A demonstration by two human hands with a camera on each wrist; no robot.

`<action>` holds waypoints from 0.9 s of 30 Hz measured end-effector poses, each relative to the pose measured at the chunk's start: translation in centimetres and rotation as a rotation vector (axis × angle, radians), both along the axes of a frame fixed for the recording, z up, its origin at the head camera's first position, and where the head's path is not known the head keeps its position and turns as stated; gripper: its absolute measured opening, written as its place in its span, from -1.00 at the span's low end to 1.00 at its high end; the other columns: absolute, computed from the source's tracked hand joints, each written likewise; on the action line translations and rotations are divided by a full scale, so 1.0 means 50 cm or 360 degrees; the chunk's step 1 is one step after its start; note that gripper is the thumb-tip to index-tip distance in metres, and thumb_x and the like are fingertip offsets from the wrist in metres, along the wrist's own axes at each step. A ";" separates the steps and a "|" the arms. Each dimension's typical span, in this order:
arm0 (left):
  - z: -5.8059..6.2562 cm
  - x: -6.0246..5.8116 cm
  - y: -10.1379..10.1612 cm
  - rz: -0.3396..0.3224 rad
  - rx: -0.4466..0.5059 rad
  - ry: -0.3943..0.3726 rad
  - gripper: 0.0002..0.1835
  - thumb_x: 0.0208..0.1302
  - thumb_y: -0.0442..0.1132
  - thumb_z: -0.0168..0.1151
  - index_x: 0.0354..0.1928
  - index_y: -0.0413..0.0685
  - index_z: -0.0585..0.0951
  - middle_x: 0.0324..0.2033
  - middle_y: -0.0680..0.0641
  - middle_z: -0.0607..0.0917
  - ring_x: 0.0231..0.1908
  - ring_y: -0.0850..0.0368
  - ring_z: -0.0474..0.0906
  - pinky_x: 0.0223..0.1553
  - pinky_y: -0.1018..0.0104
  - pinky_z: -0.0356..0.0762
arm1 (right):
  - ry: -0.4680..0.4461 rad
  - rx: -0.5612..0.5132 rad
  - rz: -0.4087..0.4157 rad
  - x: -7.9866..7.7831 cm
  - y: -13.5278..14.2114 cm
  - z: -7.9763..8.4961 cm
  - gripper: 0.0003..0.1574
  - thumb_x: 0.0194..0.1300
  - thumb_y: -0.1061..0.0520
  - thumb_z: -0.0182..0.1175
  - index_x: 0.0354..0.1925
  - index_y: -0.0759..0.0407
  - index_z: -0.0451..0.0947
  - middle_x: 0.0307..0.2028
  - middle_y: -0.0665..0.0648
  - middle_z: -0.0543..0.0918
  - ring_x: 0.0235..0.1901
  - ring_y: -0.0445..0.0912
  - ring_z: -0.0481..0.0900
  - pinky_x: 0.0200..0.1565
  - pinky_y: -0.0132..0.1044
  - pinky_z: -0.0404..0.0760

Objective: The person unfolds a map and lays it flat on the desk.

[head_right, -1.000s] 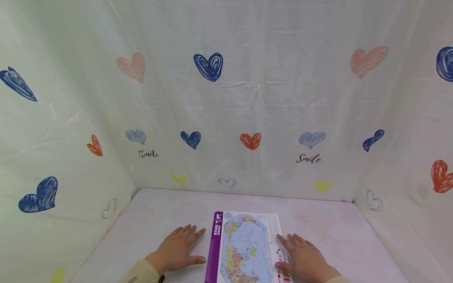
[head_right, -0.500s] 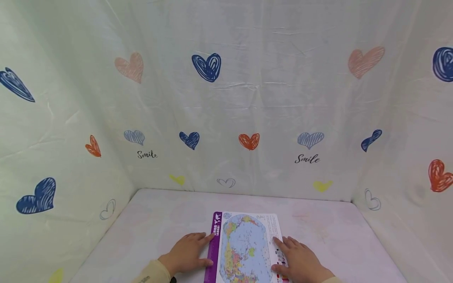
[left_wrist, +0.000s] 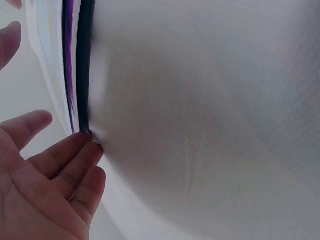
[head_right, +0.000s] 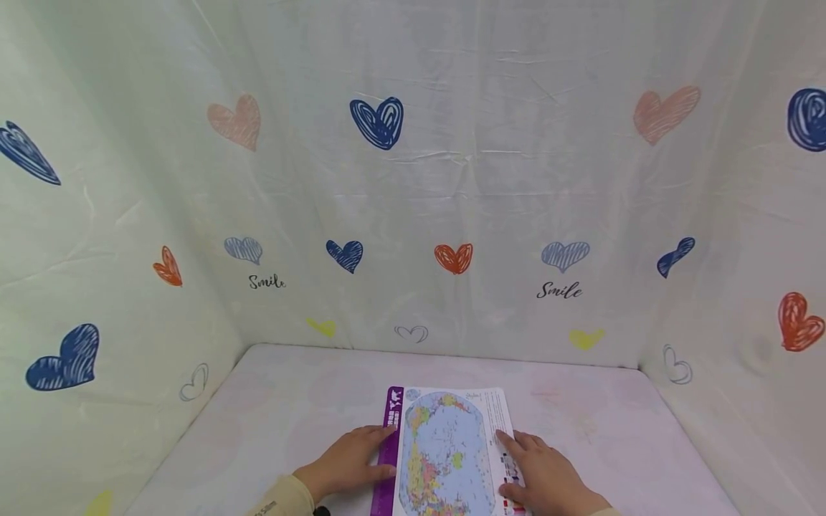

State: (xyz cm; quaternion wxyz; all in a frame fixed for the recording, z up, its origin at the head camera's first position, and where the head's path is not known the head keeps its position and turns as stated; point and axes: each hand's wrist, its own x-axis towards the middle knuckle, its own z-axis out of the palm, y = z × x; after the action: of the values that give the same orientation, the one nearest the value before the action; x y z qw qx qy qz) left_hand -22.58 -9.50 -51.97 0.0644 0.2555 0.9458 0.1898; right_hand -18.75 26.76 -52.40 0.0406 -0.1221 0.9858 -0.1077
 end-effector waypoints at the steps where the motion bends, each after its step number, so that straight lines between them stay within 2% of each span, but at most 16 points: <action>1: -0.001 -0.002 0.001 0.0025 0.0042 -0.0037 -0.18 0.18 0.26 0.31 0.36 -0.10 0.48 0.22 -0.17 0.55 0.24 -0.18 0.43 0.22 -0.10 0.37 | -0.0003 -0.0002 -0.0016 -0.001 0.000 -0.002 0.11 -0.07 -0.39 0.46 0.36 0.05 0.43 0.22 0.23 0.50 0.21 0.21 0.44 0.08 0.27 0.45; 3: -0.003 -0.005 0.002 0.0081 0.0134 -0.0114 -0.18 0.15 0.24 0.35 0.35 -0.11 0.47 0.23 -0.18 0.54 0.25 -0.19 0.41 0.23 -0.11 0.36 | -0.0017 -0.0009 -0.0055 -0.004 -0.002 -0.005 0.12 -0.10 -0.38 0.49 0.36 0.04 0.43 0.21 0.21 0.51 0.20 0.20 0.45 0.06 0.27 0.47; 5: -0.004 -0.008 0.002 0.0129 0.0250 -0.0188 -0.17 0.11 0.17 0.42 0.35 -0.14 0.47 0.21 -0.20 0.54 0.18 -0.16 0.48 0.18 -0.09 0.41 | -0.0037 -0.0023 -0.0092 -0.008 -0.004 -0.008 0.14 -0.13 -0.37 0.51 0.36 0.03 0.43 0.21 0.19 0.51 0.17 0.17 0.47 0.04 0.27 0.49; 9: -0.005 -0.012 0.001 0.0185 0.0505 -0.0334 -0.18 0.02 -0.13 0.55 0.34 -0.22 0.45 0.13 -0.20 0.53 -0.18 0.06 0.57 -0.12 0.17 0.58 | -0.0078 -0.0163 -0.0159 -0.012 -0.009 -0.008 0.17 -0.19 -0.24 0.60 0.37 0.06 0.41 0.18 0.18 0.49 0.07 0.08 0.52 0.04 0.22 0.51; 12: -0.003 -0.015 0.002 0.0216 0.0650 -0.0411 -0.17 -0.09 -0.35 0.57 0.33 -0.25 0.46 0.14 -0.21 0.49 -0.37 0.20 0.50 -0.33 0.34 0.55 | -0.0068 -0.0330 -0.0166 -0.012 -0.011 -0.004 0.16 -0.19 -0.05 0.64 0.38 0.11 0.39 0.16 0.19 0.46 -0.12 -0.07 0.52 -0.02 0.00 0.58; 15: 0.000 -0.016 0.004 0.0241 0.0720 -0.0439 -0.18 -0.14 -0.46 0.55 0.30 -0.25 0.50 0.01 -0.20 0.53 -0.43 0.22 0.50 -0.40 0.38 0.53 | -0.0059 -0.0507 -0.0162 -0.010 -0.010 -0.001 0.16 -0.19 0.11 0.63 0.39 0.14 0.36 0.10 0.18 0.46 -0.30 -0.16 0.46 -0.24 -0.26 0.57; 18: 0.003 -0.016 0.005 0.0230 0.0770 -0.0446 -0.23 -0.14 -0.49 0.54 0.25 -0.28 0.53 -0.24 -0.10 0.56 -0.44 0.20 0.50 -0.41 0.36 0.52 | -0.0133 -0.0699 -0.0154 -0.012 -0.006 0.001 0.16 -0.17 0.19 0.61 0.41 0.20 0.33 -0.06 0.14 0.52 -0.39 -0.14 0.46 -0.39 -0.36 0.50; 20: 0.004 -0.016 0.004 0.0206 0.0804 -0.0452 -0.27 -0.14 -0.51 0.53 0.22 -0.32 0.55 -0.37 -0.04 0.54 -0.43 0.19 0.50 -0.40 0.35 0.52 | -0.0198 -0.0821 -0.0134 -0.014 0.000 0.000 0.16 -0.15 0.22 0.59 0.41 0.25 0.30 -0.16 0.09 0.55 -0.38 -0.12 0.50 -0.38 -0.36 0.52; 22: 0.005 -0.016 0.004 0.0185 0.0826 -0.0456 -0.29 -0.13 -0.52 0.53 0.19 -0.35 0.56 -0.39 -0.01 0.54 -0.42 0.20 0.48 -0.39 0.36 0.51 | -0.0252 -0.0908 -0.0077 -0.017 0.007 -0.001 0.14 -0.10 0.24 0.57 0.41 0.31 0.27 -0.24 0.08 0.57 -0.36 -0.09 0.54 -0.37 -0.35 0.54; 27: 0.005 -0.017 0.004 0.0180 0.0848 -0.0509 -0.31 -0.11 -0.54 0.50 0.19 -0.34 0.57 -0.44 -0.03 0.54 -0.45 0.18 0.46 -0.44 0.37 0.47 | -0.0314 -0.1059 0.0069 -0.022 0.026 -0.001 0.05 0.01 0.27 0.50 0.40 0.41 0.23 -0.20 0.13 0.59 -0.33 -0.06 0.56 -0.32 -0.34 0.57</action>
State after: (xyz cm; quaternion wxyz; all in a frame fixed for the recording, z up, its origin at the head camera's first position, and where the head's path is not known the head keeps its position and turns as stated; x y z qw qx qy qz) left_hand -23.43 -9.31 -51.74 0.1325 0.1773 0.8534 0.4719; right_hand -19.86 28.04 -52.45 0.0961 -0.1386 0.8851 -0.4337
